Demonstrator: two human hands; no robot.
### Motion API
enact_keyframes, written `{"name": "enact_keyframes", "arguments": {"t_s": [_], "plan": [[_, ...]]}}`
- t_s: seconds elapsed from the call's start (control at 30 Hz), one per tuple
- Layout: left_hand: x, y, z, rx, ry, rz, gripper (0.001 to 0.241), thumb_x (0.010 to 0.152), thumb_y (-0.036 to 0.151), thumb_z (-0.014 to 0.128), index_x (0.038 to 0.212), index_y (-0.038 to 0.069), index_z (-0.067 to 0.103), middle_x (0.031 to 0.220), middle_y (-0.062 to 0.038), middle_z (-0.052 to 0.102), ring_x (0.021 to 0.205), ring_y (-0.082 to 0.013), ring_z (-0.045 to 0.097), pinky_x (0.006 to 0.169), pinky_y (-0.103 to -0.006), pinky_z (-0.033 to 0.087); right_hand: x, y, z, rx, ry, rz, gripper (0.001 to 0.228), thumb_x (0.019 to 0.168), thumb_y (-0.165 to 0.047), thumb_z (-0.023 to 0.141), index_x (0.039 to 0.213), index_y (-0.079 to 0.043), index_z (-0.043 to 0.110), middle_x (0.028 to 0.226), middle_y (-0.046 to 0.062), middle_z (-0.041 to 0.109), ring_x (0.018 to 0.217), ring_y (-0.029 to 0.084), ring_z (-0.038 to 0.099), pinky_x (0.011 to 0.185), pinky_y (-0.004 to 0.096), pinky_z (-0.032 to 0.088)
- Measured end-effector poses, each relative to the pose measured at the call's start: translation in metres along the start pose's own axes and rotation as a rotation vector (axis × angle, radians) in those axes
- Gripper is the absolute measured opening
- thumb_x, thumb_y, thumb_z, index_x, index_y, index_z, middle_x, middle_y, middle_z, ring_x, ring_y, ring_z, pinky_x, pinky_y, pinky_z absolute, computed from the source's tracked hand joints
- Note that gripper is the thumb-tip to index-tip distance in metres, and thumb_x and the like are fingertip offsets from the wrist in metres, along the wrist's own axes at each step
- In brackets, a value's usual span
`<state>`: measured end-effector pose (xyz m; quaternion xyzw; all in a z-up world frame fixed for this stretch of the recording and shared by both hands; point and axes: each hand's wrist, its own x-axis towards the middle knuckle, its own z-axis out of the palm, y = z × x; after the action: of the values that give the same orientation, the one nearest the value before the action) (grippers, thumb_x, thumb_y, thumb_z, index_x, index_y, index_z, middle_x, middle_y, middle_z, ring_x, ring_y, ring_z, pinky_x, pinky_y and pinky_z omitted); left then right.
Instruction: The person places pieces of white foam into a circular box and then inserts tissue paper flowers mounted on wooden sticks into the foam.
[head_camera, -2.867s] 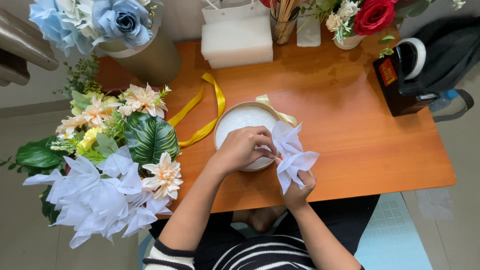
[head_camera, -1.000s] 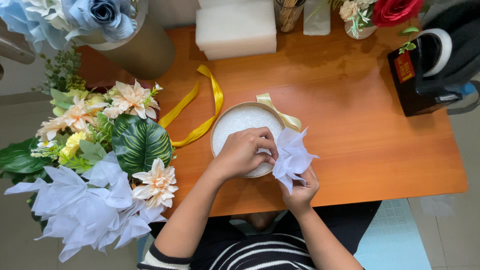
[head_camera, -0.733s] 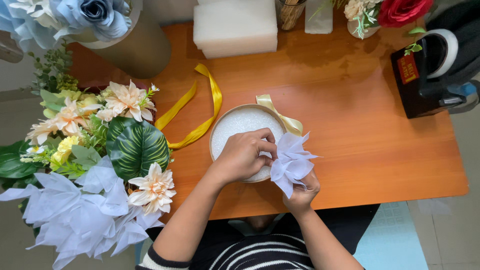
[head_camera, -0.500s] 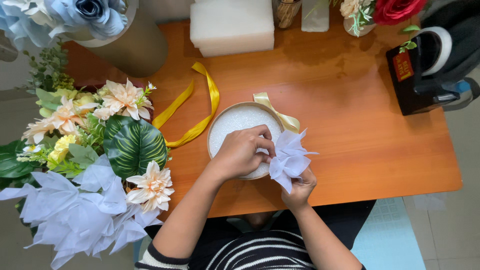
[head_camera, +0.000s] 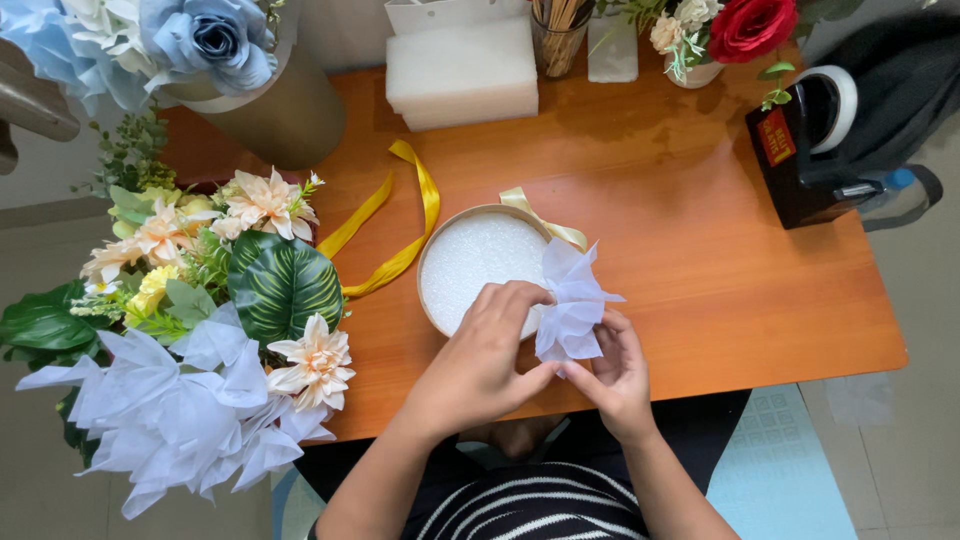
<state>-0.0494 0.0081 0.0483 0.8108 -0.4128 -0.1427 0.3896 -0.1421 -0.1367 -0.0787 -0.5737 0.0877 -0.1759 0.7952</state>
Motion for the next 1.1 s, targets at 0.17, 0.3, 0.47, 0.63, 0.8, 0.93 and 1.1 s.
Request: {"name": "enact_keyframes", "arguments": {"t_s": [0.17,0.3,0.47,0.63,0.8,0.93,1.1], "plan": [[0.010,-0.014,0.029,0.169,0.142,-0.059,0.013,0.081,0.013,0.059,0.092,0.008,0.055,0.082,-0.005,0.055,0.085,-0.0219,0.055,0.074,-0.0328,0.045,0.015,0.024,0.000,-0.113,0.148,-0.066,0.012,0.086,-0.012,0.062,0.085,0.000,0.063,0.091,0.007,0.055,0.088,0.011,0.054,0.084,0.030,0.047],[0.012,-0.020,0.029,0.019,0.225,-0.176,0.007,0.083,0.014,0.057,0.080,0.008,0.054,0.081,-0.007,0.059,0.085,-0.0242,0.058,0.072,-0.0322,0.047,0.016,0.041,0.009,0.147,0.237,0.074,0.015,0.083,-0.010,0.064,0.094,0.000,0.063,0.082,0.009,0.067,0.079,0.014,0.061,0.078,0.031,0.050],[0.007,-0.019,0.028,0.074,0.231,-0.190,0.013,0.084,0.011,0.056,0.092,0.004,0.049,0.080,-0.012,0.061,0.080,-0.0279,0.060,0.071,-0.0368,0.048,0.017,0.021,0.012,0.097,0.217,0.063,0.016,0.084,-0.007,0.063,0.098,0.001,0.060,0.083,0.008,0.066,0.080,0.012,0.058,0.076,0.030,0.049],[0.015,-0.004,0.018,0.126,0.149,0.020,0.051,0.081,0.004,0.057,0.128,0.014,0.040,0.089,-0.010,0.056,0.085,-0.0291,0.058,0.076,-0.0394,0.047,0.013,0.012,-0.001,-0.235,0.183,-0.329,0.059,0.070,-0.001,0.073,0.114,-0.005,0.035,0.100,0.010,0.053,0.093,0.018,0.051,0.087,0.035,0.044],[0.024,-0.011,0.020,0.205,0.095,-0.027,0.039,0.080,0.007,0.060,0.117,0.008,0.050,0.077,-0.012,0.061,0.074,-0.0282,0.063,0.068,-0.0365,0.051,0.020,-0.018,0.006,-0.640,0.136,-0.504,0.051,0.065,-0.011,0.082,0.109,-0.004,0.058,0.079,0.009,0.058,0.070,0.022,0.056,0.067,0.034,0.047],[0.024,-0.003,0.011,0.108,0.023,-0.171,0.045,0.081,0.002,0.058,0.119,0.006,0.033,0.078,-0.017,0.062,0.077,-0.0336,0.064,0.070,-0.0439,0.051,0.017,-0.002,-0.002,-0.555,0.195,-0.371,0.053,0.069,-0.010,0.079,0.116,-0.004,0.055,0.078,0.010,0.062,0.070,0.017,0.058,0.069,0.033,0.049],[0.029,-0.010,0.011,0.214,-0.005,-0.089,0.018,0.082,0.008,0.059,0.100,0.011,0.059,0.078,-0.012,0.063,0.074,-0.0255,0.065,0.065,-0.0350,0.054,0.024,-0.028,0.005,-0.642,0.012,-0.414,0.057,0.067,-0.050,0.070,0.107,-0.009,0.064,0.078,0.005,0.053,0.068,0.019,0.050,0.067,0.032,0.045]]}}
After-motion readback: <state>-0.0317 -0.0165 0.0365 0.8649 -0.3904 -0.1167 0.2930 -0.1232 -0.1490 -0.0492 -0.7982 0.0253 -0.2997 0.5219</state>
